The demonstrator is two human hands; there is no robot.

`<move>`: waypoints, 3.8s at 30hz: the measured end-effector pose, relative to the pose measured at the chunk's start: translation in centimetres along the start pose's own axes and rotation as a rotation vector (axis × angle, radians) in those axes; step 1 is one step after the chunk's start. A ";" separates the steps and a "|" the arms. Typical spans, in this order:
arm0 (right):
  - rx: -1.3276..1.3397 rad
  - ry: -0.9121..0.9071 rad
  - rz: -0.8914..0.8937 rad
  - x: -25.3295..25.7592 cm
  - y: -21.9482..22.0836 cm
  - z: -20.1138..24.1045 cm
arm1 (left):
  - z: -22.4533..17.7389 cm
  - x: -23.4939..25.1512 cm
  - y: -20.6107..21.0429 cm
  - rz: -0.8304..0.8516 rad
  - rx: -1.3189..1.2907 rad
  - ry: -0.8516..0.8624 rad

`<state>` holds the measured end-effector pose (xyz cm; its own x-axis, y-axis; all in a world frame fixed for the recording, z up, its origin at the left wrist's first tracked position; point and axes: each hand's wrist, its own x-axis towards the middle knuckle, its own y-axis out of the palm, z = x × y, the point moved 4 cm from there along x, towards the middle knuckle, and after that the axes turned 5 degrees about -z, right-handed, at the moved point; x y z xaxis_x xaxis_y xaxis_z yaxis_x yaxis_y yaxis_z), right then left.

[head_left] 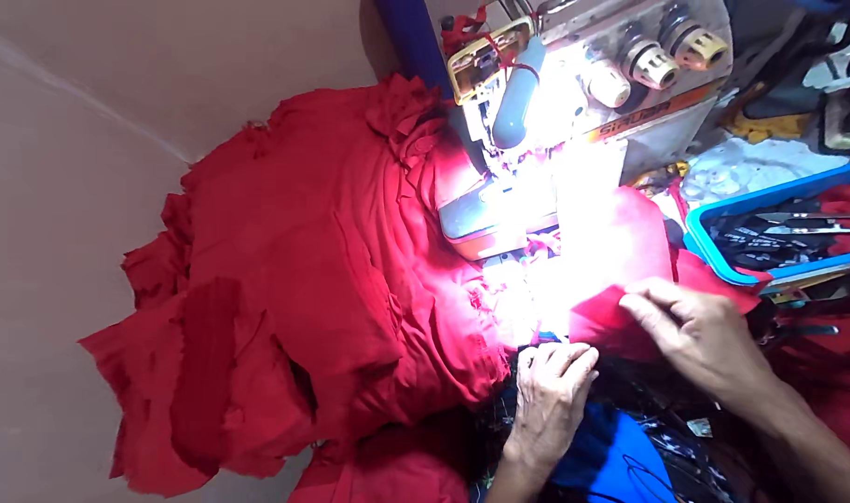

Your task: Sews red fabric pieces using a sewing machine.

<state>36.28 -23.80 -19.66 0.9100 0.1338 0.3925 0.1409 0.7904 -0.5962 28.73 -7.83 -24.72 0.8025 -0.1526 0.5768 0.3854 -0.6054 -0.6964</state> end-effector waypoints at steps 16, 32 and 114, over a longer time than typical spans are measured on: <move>0.198 -0.545 -0.074 -0.9 -3.8 3.4 | 5.7 12.7 1.2 0.155 -0.823 -0.923; 0.242 -0.340 -0.171 2.6 -3.1 2.1 | 2.0 14.8 0.1 -0.237 -0.589 -0.437; 0.377 0.065 -0.017 6.4 8.5 5.8 | 10.8 16.7 -9.7 -0.257 -0.248 -0.176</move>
<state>41.04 -12.74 -18.11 0.9333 0.0899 0.3475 0.0142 0.9582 -0.2859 43.32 3.90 -12.98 0.7685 0.1519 0.6216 0.4796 -0.7798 -0.4024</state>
